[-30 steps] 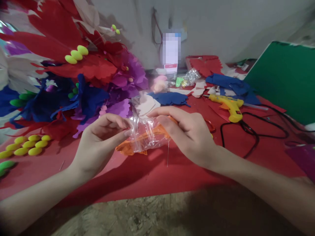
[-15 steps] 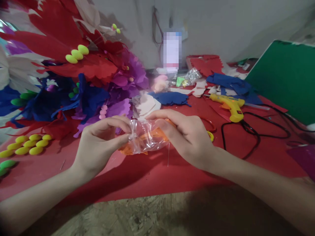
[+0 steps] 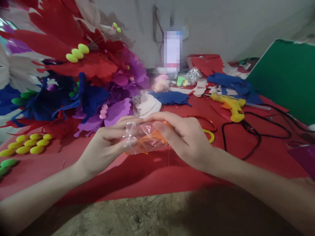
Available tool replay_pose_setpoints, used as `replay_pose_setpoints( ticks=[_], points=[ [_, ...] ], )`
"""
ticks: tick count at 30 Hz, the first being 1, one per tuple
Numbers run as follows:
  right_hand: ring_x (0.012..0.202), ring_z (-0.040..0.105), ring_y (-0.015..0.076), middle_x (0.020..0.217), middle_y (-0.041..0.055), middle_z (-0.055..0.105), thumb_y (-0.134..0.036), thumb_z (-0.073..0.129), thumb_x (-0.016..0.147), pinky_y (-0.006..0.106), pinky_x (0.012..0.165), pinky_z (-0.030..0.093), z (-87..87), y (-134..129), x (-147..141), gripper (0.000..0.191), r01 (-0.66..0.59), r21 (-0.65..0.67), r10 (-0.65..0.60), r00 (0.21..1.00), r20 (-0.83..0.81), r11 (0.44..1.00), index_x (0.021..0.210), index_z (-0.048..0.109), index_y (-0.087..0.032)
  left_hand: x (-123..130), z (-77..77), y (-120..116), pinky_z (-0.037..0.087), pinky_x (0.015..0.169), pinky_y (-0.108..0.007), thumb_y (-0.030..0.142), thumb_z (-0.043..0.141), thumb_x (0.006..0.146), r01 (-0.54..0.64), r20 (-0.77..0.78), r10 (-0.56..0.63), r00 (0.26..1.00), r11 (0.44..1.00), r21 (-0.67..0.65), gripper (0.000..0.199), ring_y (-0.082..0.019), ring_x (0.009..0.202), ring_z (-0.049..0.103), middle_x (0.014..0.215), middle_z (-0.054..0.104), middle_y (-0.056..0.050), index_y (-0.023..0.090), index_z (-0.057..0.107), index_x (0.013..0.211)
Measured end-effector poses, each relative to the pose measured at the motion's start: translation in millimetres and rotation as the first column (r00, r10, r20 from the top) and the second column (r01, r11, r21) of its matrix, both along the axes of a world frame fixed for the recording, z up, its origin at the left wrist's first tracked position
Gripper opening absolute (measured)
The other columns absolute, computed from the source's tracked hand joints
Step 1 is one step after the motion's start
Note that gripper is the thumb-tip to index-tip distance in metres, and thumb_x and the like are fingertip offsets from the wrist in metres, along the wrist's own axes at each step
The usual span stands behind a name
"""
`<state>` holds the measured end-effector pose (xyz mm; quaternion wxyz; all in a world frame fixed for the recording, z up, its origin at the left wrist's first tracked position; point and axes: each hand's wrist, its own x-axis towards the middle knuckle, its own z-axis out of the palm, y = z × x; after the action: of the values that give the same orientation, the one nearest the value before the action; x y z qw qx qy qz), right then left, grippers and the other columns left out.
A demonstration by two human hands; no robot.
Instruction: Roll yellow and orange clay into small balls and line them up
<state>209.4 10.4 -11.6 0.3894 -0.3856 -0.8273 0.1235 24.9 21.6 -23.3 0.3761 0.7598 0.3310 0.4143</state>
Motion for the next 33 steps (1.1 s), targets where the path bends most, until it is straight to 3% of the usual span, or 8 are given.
replay_pose_setpoints(
  ticks=[4, 8, 13, 16, 21, 26, 30, 33],
  points=[
    [0.049, 0.058, 0.0070, 0.068, -0.0020, 0.067, -0.020, 0.036, 0.088, 0.016, 0.045, 0.043, -1.7, -0.7, -2.2, 0.023, -0.018, -0.001, 0.018, 1.000, 0.022, 1.000, 0.093, 0.058, -0.018, 1.7, -3.0, -0.1, 0.036, 0.095, -0.035, 0.018, 0.063, 0.073, 0.046, -0.016, -0.047, 0.999, 0.998, -0.048, 0.013, -0.019, 0.104, 0.052, 0.106, 0.065, -0.004, 0.024, 0.071, 0.081],
    [0.053, 0.060, 0.0087, 0.071, -0.0007, 0.068, -0.020, 0.034, 0.088, 0.017, 0.048, 0.044, -2.5, -5.1, -6.3, 0.024, -0.020, 0.036, 0.017, 0.997, 0.076, 0.999, 0.097, 0.057, -0.018, 4.6, -4.8, -1.5, 0.038, 0.095, -0.036, 0.016, 0.064, 0.071, 0.063, 0.036, -0.059, 0.998, 0.990, -0.123, 0.011, -0.020, 0.103, 0.053, 0.105, 0.065, -0.005, 0.024, 0.072, 0.071],
    [0.039, 0.051, 0.0075, 0.066, -0.0022, 0.066, -0.021, 0.033, 0.089, 0.019, 0.037, 0.035, -1.4, -10.3, -7.5, 0.026, 0.027, 0.098, -0.038, 0.993, 0.109, 0.995, 0.100, 0.056, -0.023, 4.1, -6.3, -1.9, 0.041, 0.093, -0.035, 0.008, 0.065, 0.068, 0.127, 0.103, -0.115, 0.988, 0.985, -0.120, 0.022, -0.018, 0.102, 0.054, 0.104, 0.065, -0.003, 0.027, 0.072, 0.077],
    [0.034, 0.045, 0.0066, 0.061, -0.0031, 0.064, -0.020, 0.033, 0.089, 0.020, 0.034, 0.032, -1.8, -10.9, -8.2, 0.025, 0.060, 0.117, -0.072, 0.992, 0.103, 0.991, 0.096, 0.057, -0.021, 5.0, -7.7, -3.4, 0.041, 0.092, -0.035, 0.010, 0.070, 0.063, 0.072, 0.125, -0.060, 0.990, 0.993, -0.090, 0.025, -0.019, 0.099, 0.055, 0.098, 0.067, -0.001, 0.029, 0.071, 0.080],
    [0.043, 0.054, 0.0077, 0.059, -0.0033, 0.064, -0.014, 0.036, 0.087, 0.018, 0.044, 0.040, -4.6, -10.0, -12.1, 0.023, 0.068, 0.113, -0.076, 0.994, 0.073, 0.991, 0.096, 0.057, -0.017, 11.0, -8.6, -8.9, 0.042, 0.088, -0.032, 0.020, 0.074, 0.061, -0.011, 0.103, 0.012, 0.995, 1.000, -0.016, 0.016, -0.018, 0.094, 0.054, 0.091, 0.068, -0.004, 0.023, 0.072, 0.076],
    [0.048, 0.058, 0.0082, 0.062, -0.0027, 0.066, -0.013, 0.037, 0.086, 0.016, 0.048, 0.044, -10.6, -11.5, -15.6, 0.023, 0.047, 0.102, -0.056, 0.995, 0.080, 0.994, 0.099, 0.056, -0.015, 12.8, -9.5, -11.7, 0.043, 0.085, -0.030, 0.016, 0.073, 0.062, -0.094, 0.103, 0.086, 0.991, 0.993, 0.070, 0.005, -0.017, 0.089, 0.055, 0.083, 0.068, -0.004, 0.020, 0.071, 0.064],
    [0.055, 0.061, 0.0101, 0.070, -0.0009, 0.068, -0.018, 0.036, 0.087, 0.018, 0.048, 0.044, -14.3, -11.1, -15.4, 0.027, 0.057, 0.079, -0.065, 0.992, 0.106, 0.995, 0.107, 0.054, -0.017, 11.6, -7.9, -9.7, 0.043, 0.086, -0.032, 0.016, 0.070, 0.065, -0.080, 0.056, 0.079, 0.995, 0.997, 0.013, 0.005, -0.017, 0.090, 0.057, 0.086, 0.066, -0.004, 0.020, 0.069, 0.062],
    [0.037, 0.047, 0.0075, 0.047, -0.0052, 0.055, -0.020, 0.038, 0.086, 0.018, 0.038, 0.036, -8.3, -5.5, -9.3, 0.026, 0.136, 0.055, -0.140, 0.987, 0.078, 0.989, 0.102, 0.059, -0.016, 7.5, -4.0, -6.7, 0.044, 0.086, -0.030, 0.016, 0.066, 0.068, -0.038, 0.060, 0.044, 0.997, 0.994, -0.100, 0.006, -0.016, 0.090, 0.058, 0.092, 0.065, -0.003, 0.020, 0.070, 0.066]
  ],
)
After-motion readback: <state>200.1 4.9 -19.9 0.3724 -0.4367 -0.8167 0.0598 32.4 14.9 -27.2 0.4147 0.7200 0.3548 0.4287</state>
